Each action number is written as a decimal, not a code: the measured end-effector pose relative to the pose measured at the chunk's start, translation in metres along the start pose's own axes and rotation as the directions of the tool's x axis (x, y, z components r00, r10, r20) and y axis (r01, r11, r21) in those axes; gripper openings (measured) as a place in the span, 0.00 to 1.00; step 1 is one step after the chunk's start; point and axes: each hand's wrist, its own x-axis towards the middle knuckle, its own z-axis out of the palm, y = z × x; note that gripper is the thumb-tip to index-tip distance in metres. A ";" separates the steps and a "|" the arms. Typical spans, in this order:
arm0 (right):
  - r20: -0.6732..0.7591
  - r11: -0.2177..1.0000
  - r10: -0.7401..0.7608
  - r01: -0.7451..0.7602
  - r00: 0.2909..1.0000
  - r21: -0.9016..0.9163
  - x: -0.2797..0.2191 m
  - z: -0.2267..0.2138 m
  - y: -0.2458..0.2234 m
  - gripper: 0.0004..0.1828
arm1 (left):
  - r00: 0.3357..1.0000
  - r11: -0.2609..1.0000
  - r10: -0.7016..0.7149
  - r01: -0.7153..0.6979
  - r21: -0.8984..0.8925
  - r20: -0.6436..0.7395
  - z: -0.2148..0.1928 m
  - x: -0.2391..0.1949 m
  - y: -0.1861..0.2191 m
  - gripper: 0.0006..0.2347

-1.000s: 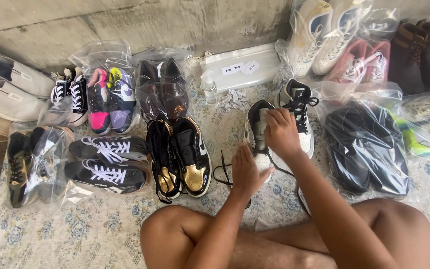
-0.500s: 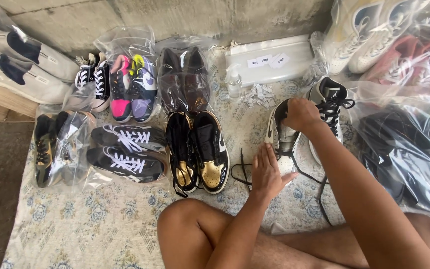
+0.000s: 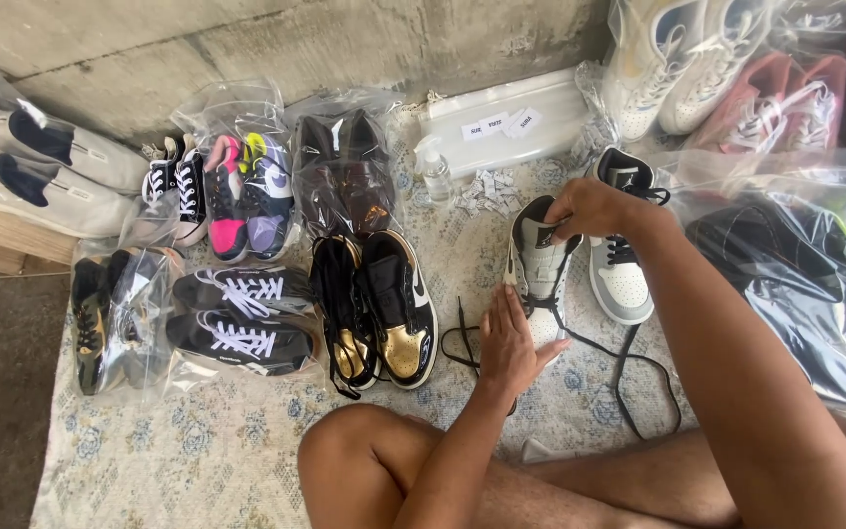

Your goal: The person sits on a rug surrounded by shoes in plastic bags and laces a pair of white and black high-top sneakers. They thread the laces through the eyelets, pull them tight, and tie a knot.

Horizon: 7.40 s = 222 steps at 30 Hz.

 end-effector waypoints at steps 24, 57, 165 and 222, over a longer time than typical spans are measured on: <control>-0.662 0.771 -0.013 -0.414 0.750 -0.484 0.046 0.151 -0.023 0.09 | 0.952 0.999 -0.046 0.051 -0.008 0.304 0.008 -0.001 -0.005 0.48; -0.706 0.581 0.041 0.558 0.707 0.592 -0.107 0.094 0.007 0.09 | 0.870 -0.241 -0.202 0.401 -0.884 0.450 -0.059 0.024 -0.038 0.23; -0.712 0.806 -0.543 0.514 0.445 -0.293 -0.164 0.152 -0.068 0.26 | 0.770 -0.907 -0.247 0.030 -0.420 0.588 -0.044 0.042 -0.060 0.28; -0.783 0.738 -0.310 0.656 0.539 0.160 -0.089 0.135 -0.058 0.25 | 0.990 0.221 -0.080 0.132 -0.966 0.117 -0.103 0.066 -0.006 0.34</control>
